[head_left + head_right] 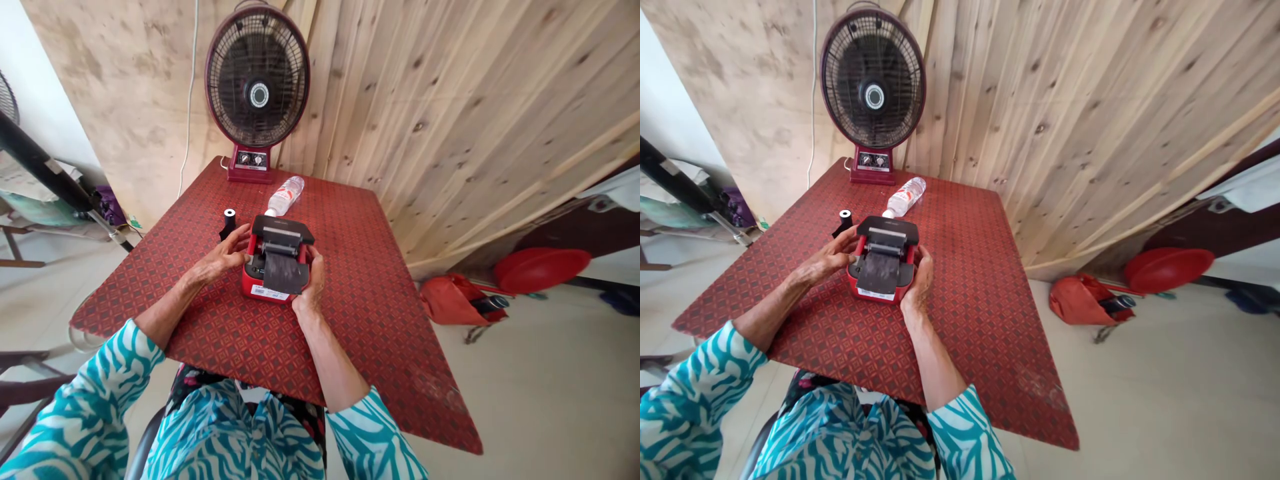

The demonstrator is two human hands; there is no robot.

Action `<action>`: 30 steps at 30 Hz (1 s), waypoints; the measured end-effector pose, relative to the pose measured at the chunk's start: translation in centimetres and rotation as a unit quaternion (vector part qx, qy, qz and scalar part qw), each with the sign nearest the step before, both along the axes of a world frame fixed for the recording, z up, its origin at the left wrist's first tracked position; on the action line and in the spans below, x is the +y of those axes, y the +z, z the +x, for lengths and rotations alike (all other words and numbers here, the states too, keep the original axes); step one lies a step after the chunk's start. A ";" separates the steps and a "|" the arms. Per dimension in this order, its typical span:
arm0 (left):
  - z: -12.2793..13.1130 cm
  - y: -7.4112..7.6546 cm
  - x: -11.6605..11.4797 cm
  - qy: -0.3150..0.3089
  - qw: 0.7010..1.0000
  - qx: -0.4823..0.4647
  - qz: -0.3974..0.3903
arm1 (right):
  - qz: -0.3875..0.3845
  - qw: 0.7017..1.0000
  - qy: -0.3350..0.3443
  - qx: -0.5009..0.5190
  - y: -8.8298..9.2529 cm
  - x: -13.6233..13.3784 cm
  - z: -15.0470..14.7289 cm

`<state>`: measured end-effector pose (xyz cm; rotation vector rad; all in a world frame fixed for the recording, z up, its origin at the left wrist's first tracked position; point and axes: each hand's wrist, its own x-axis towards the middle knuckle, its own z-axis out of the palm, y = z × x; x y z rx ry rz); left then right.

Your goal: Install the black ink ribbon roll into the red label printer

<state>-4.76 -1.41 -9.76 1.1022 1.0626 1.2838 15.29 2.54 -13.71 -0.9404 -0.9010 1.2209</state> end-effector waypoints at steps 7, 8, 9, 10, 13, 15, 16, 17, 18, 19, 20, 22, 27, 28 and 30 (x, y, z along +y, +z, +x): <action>0.2 0.4 -0.2 0.008 1.000 -0.006 -0.002 | -0.009 0.999 -0.016 0.035 0.3 -0.2 -0.1; 0.3 0.6 -0.3 0.002 1.000 -0.005 -0.004 | -0.003 1.000 -0.016 0.022 0.4 -0.2 0.0; 0.4 0.7 -0.4 -0.007 1.000 0.000 -0.005 | 0.006 1.000 -0.016 0.005 0.5 -0.2 0.0; 0.4 0.9 -0.5 -0.017 1.000 0.006 -0.005 | 0.018 1.000 -0.016 -0.012 0.6 -0.2 0.1; 0.5 1.2 -0.7 -0.033 0.999 0.020 -0.006 | 0.044 0.998 -0.016 -0.049 0.6 -0.2 0.2; 0.5 1.4 -0.9 -0.017 0.999 0.041 0.001 | 0.050 0.997 -0.019 -0.059 0.3 -0.1 0.3; 0.4 1.7 -1.0 0.002 0.998 0.063 0.008 | 0.051 0.996 -0.019 -0.064 0.1 -0.1 0.4; 0.4 1.9 -1.0 0.027 0.995 0.097 0.020 | 0.050 0.996 -0.017 -0.069 -0.1 0.0 0.4; 0.3 2.3 -1.0 0.055 0.988 0.138 0.033 | 0.050 0.996 -0.014 -0.074 -0.3 0.1 0.4; 0.3 2.8 -0.9 0.081 0.978 0.185 0.046 | 0.051 0.995 -0.014 -0.081 -0.6 0.2 0.5; 0.4 3.3 -0.8 0.104 0.965 0.232 0.059 | 0.053 0.995 -0.014 -0.089 -0.8 0.3 0.5; 0.7 4.5 -0.2 0.125 0.939 0.310 0.083 | 0.058 0.992 -0.017 -0.107 -1.2 0.5 0.6; 2.5 6.5 2.3 0.127 0.937 0.325 0.030 | 0.073 0.987 -0.019 -0.144 -1.1 0.7 0.6; 2.8 6.8 2.7 0.135 0.940 0.314 0.002 | 0.073 0.986 -0.019 -0.148 -0.9 0.7 0.5; 3.1 7.1 3.2 0.143 0.934 0.326 -0.033 | 0.070 0.986 -0.017 -0.153 -0.7 0.6 0.4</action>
